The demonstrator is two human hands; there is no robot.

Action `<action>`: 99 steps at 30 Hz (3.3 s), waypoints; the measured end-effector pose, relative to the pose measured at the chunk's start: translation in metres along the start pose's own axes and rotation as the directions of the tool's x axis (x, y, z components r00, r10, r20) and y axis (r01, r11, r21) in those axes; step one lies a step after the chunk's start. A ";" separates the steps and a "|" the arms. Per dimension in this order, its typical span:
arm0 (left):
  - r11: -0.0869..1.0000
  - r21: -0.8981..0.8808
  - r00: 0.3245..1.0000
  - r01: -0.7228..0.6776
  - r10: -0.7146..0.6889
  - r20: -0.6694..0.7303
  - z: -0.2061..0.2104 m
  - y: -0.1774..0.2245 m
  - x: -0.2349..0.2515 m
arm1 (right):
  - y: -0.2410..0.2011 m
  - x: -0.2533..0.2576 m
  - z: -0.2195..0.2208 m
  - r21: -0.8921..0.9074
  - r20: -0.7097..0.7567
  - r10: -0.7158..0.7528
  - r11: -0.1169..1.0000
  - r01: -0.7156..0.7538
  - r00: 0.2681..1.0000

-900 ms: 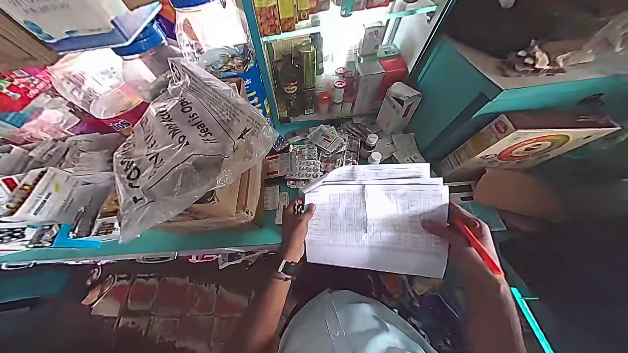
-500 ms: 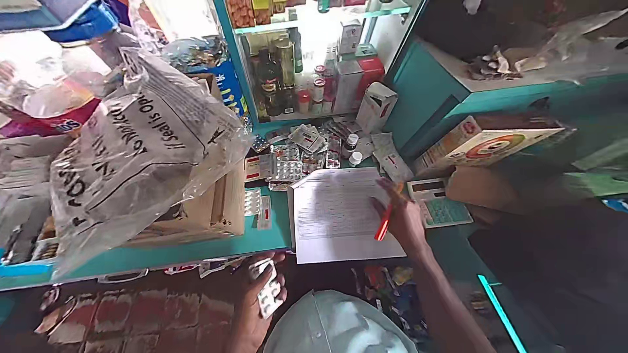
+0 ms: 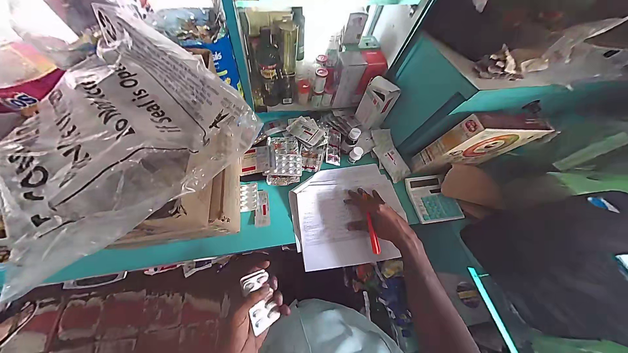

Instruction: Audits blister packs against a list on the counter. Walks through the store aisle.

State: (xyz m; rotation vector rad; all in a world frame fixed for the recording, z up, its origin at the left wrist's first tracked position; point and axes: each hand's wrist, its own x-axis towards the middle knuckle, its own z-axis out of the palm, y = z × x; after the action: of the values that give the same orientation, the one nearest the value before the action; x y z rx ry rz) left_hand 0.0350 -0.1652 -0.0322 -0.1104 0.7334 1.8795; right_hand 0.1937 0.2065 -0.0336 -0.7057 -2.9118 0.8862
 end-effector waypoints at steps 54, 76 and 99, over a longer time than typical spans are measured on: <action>-0.558 0.655 0.598 0.509 0.777 0.198 0.068 0.031 0.178 | 0.009 0.042 0.001 0.215 -0.120 -0.209 0.949 0.231 0.971; 0.143 0.881 0.593 -0.451 0.786 0.176 0.089 0.016 0.079 | -0.114 0.191 0.012 -0.343 0.162 -0.368 0.849 0.402 0.915; 0.128 0.900 0.853 -0.417 0.398 0.339 0.077 -0.024 0.080 | -0.039 0.101 -0.088 0.760 -0.471 -0.116 0.451 0.468 0.875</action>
State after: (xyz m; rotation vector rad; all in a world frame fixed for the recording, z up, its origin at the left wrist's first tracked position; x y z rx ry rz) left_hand 0.0412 -0.0531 -0.0127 1.0400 1.9776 1.5277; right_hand 0.0994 0.2672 0.0493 -0.1858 -1.7593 1.7073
